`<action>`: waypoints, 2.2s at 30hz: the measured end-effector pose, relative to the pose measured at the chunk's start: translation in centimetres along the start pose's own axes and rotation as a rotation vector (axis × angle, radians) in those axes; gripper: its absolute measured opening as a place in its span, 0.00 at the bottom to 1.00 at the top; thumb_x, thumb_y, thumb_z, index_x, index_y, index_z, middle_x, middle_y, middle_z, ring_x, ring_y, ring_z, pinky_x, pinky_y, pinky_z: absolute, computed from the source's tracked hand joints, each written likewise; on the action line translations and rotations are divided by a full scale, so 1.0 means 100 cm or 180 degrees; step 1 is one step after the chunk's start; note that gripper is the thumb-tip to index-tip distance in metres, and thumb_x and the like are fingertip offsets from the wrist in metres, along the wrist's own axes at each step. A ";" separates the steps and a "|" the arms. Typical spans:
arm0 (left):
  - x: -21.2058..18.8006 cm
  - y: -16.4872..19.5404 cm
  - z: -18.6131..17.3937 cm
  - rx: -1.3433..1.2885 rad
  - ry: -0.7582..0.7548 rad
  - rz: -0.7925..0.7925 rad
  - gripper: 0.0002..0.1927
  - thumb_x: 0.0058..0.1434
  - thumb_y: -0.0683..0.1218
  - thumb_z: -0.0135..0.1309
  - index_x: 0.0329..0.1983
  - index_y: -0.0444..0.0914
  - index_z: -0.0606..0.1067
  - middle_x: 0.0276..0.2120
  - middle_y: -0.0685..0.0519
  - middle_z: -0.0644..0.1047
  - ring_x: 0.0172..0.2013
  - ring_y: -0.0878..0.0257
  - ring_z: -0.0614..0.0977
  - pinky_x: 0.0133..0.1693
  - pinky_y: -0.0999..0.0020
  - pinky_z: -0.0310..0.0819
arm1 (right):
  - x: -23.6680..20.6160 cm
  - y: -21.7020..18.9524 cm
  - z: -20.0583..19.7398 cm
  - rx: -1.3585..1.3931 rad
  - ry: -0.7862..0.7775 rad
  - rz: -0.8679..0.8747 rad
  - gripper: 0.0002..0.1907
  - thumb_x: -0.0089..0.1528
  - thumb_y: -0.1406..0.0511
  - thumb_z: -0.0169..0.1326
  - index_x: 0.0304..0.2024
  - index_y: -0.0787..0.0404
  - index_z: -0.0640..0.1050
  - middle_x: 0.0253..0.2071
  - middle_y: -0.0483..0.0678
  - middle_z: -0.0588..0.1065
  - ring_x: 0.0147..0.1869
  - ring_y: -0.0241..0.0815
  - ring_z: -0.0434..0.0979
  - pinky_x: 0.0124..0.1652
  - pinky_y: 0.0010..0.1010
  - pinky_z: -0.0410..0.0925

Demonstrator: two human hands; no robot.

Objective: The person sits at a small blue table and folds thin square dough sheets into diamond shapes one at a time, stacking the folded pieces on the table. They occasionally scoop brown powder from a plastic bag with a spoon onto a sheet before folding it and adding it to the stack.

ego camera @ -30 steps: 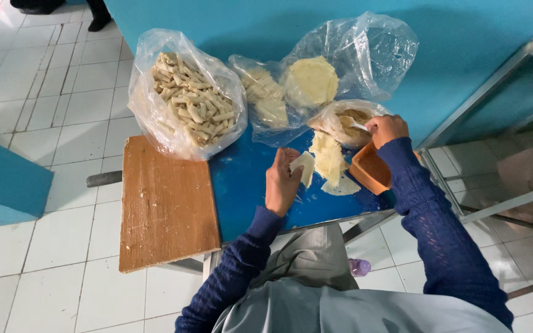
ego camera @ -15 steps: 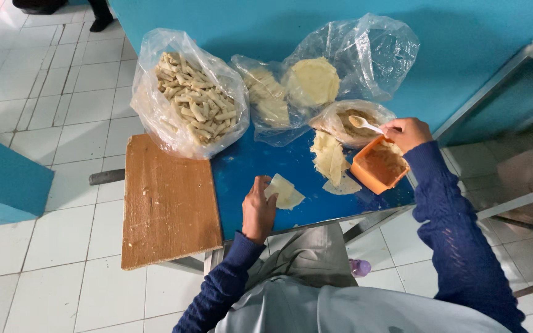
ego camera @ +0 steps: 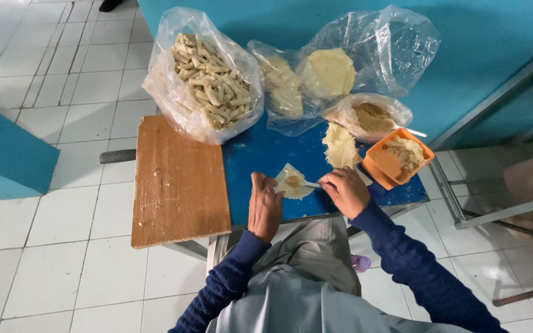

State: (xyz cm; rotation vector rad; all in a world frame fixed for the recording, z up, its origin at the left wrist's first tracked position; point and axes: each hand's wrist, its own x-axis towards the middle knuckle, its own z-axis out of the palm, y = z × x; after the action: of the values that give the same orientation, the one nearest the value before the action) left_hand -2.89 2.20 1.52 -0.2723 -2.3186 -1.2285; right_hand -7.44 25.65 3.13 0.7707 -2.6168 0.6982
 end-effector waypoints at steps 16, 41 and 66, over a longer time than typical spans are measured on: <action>0.005 0.001 0.004 0.0460 0.0076 0.0001 0.02 0.59 0.38 0.52 0.35 0.36 0.72 0.36 0.46 0.73 0.39 0.47 0.73 0.39 0.53 0.70 | -0.024 0.004 -0.043 -0.1121 0.0662 -0.0573 0.11 0.60 0.69 0.59 0.45 0.56 0.82 0.37 0.42 0.74 0.42 0.45 0.71 0.41 0.40 0.63; 0.018 0.006 0.013 -0.0091 0.0362 0.0175 0.07 0.60 0.37 0.54 0.41 0.36 0.73 0.33 0.48 0.79 0.32 0.51 0.80 0.33 0.60 0.74 | -0.004 -0.030 0.025 -0.0181 0.0472 0.0469 0.08 0.57 0.64 0.63 0.36 0.58 0.79 0.36 0.49 0.77 0.45 0.54 0.75 0.44 0.43 0.68; 0.013 -0.012 0.014 -0.0221 -0.0688 0.0356 0.05 0.64 0.40 0.55 0.40 0.32 0.75 0.41 0.45 0.73 0.43 0.47 0.74 0.47 0.56 0.69 | 0.011 -0.009 0.045 0.0113 0.0009 0.0048 0.04 0.64 0.69 0.56 0.41 0.60 0.80 0.39 0.49 0.77 0.47 0.51 0.77 0.45 0.41 0.70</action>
State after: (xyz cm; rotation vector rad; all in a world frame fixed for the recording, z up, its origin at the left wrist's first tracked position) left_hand -4.99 2.58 0.67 -0.5770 -2.4060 -1.2798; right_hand -8.55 22.15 0.16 0.7606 -2.6168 0.7514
